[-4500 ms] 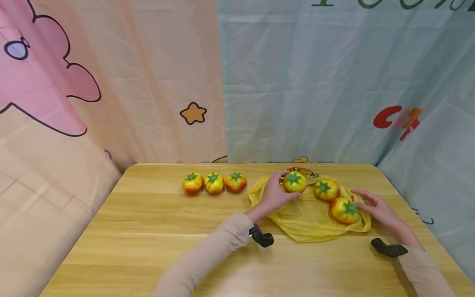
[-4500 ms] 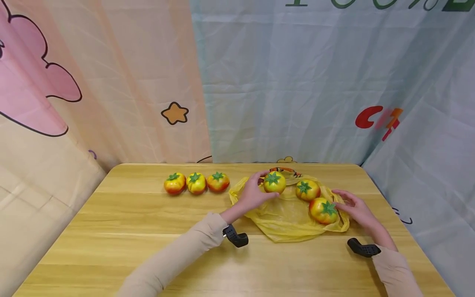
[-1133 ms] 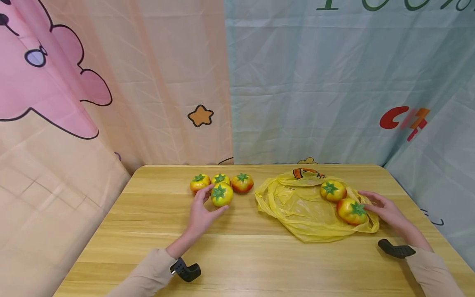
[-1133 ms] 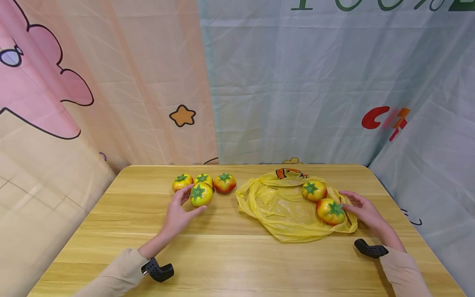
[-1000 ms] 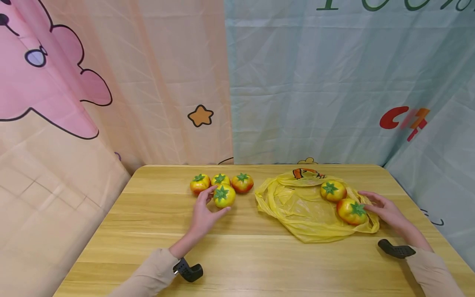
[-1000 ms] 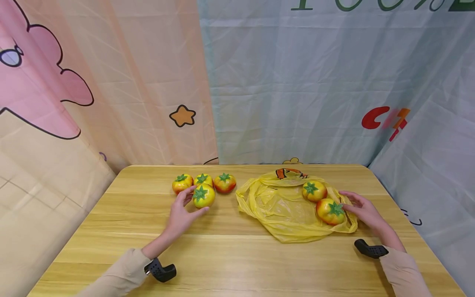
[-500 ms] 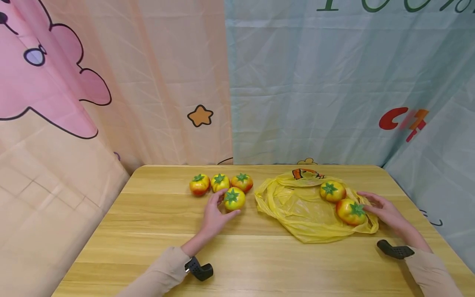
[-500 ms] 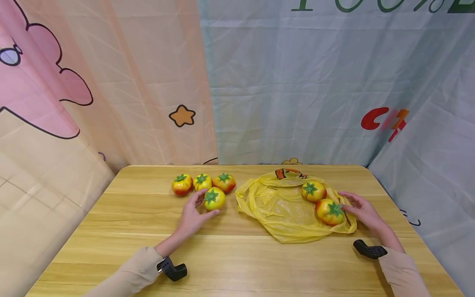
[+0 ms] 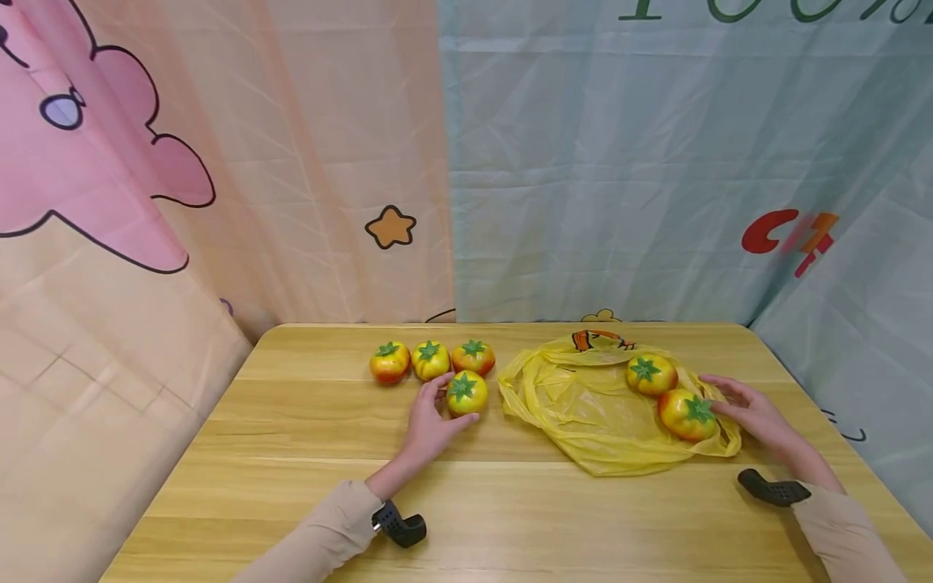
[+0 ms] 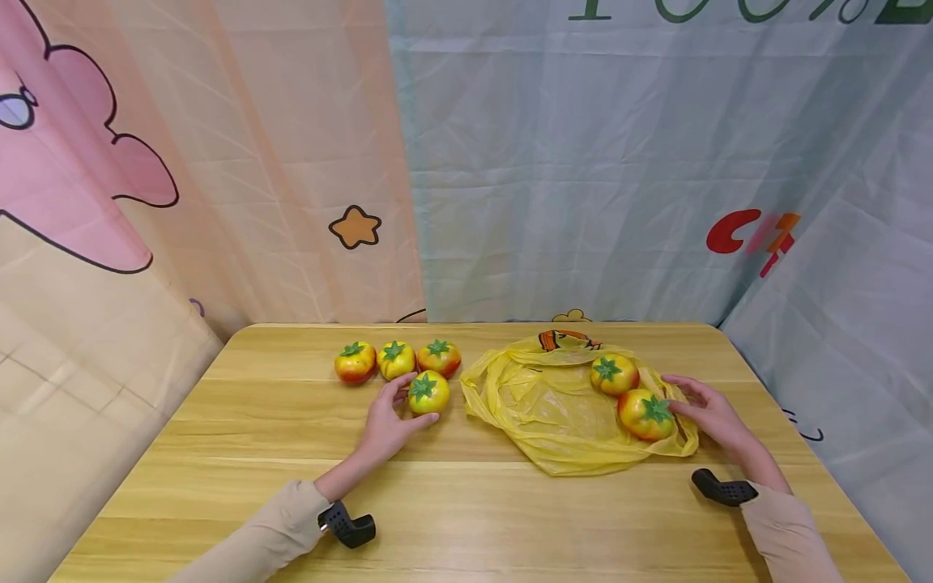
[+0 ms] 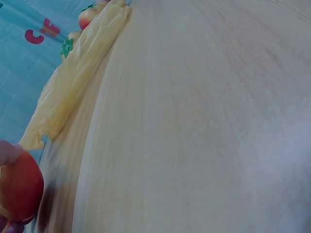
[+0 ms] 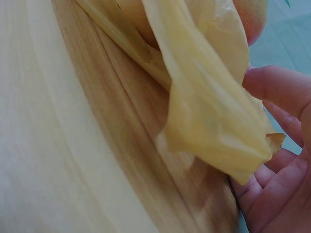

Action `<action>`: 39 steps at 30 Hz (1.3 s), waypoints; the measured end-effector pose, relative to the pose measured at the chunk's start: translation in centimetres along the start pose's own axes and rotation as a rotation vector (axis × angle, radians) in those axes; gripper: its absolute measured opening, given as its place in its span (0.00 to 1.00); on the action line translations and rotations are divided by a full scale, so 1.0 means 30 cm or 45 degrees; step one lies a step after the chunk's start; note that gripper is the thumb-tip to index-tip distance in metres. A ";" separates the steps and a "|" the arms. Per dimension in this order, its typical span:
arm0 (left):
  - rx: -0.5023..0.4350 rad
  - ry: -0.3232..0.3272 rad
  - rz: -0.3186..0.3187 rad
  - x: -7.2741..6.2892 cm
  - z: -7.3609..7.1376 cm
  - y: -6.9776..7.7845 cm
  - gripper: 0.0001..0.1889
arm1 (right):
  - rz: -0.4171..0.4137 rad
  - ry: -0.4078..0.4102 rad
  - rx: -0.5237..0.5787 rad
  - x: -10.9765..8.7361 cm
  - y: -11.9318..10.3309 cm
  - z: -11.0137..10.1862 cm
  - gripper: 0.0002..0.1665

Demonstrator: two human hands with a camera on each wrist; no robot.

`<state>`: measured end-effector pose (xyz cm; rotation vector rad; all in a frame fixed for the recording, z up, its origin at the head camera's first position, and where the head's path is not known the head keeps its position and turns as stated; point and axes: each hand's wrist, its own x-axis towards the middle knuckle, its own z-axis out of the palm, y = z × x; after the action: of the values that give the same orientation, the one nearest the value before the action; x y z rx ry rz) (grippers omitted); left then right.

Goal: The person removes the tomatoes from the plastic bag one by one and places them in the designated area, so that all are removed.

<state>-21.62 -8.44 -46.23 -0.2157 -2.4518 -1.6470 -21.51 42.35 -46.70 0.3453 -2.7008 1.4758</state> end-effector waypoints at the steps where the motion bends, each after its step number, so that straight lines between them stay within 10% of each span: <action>1: -0.001 -0.003 0.001 0.000 0.000 0.000 0.38 | 0.000 0.001 0.000 0.000 0.000 0.000 0.27; 39: -0.051 -0.039 0.042 -0.009 0.006 -0.002 0.37 | -0.060 0.010 0.015 0.001 0.001 0.010 0.26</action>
<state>-21.39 -8.31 -46.42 -0.2875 -2.4255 -1.6924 -21.52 42.12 -46.88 0.4001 -2.6593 1.4782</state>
